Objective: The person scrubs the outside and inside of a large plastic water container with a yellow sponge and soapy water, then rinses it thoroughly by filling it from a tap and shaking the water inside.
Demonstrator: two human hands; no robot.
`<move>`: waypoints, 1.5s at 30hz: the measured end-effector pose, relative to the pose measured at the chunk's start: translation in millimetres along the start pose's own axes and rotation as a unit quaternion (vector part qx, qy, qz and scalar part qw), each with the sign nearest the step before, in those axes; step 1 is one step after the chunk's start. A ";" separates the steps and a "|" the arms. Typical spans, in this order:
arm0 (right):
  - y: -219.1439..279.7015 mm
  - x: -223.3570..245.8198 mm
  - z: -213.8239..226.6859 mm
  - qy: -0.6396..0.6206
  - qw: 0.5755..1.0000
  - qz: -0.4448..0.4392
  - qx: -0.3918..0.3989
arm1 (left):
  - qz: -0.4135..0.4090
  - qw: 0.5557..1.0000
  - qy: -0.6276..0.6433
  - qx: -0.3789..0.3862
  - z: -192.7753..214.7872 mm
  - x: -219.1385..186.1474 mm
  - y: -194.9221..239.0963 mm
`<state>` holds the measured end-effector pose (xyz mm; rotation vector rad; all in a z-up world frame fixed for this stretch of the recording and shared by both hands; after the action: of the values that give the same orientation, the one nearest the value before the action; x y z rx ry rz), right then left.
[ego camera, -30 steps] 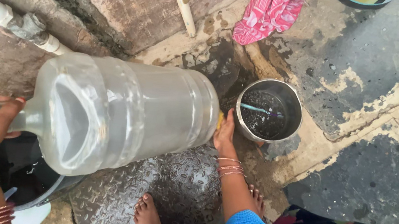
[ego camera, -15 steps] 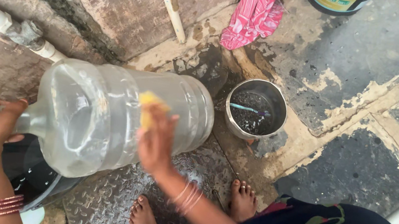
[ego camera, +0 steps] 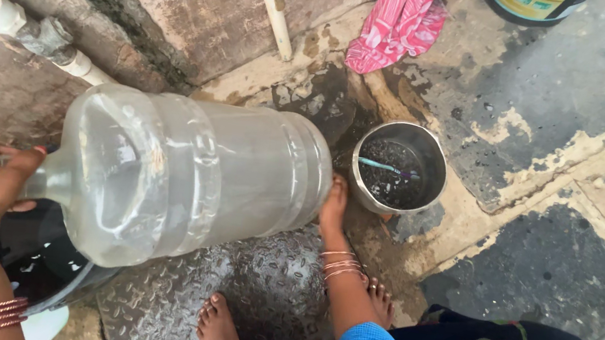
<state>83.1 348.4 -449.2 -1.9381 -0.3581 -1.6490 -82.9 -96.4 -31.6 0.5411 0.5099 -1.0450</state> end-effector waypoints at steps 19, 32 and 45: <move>-10.3 113.3 -41.7 0.041 0.997 -0.041 -0.059 | -0.014 0.999 0.005 0.034 2.0 11.7 -11.4; 71.5 162.9 -28.7 0.232 0.924 0.265 0.149 | 0.033 0.995 -0.074 -0.050 1.3 -9.4 2.5; -2.6 12.6 -22.8 -0.303 0.909 -0.282 0.043 | 0.032 0.994 -0.096 -0.032 6.0 6.3 -9.7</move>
<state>65.7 335.5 -434.4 -2.3867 -1.3136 -1.2448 -88.2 -108.2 -32.6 0.3923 0.3535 -1.0050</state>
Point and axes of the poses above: each hand's wrist, its own y-axis away from the middle knuckle, its own z-axis out of the back of the hand, x = y × z, the point moved 5 cm from there along -y, towards the middle knuckle, and after that the axes turned 15 degrees about z, right-handed, at the moved point
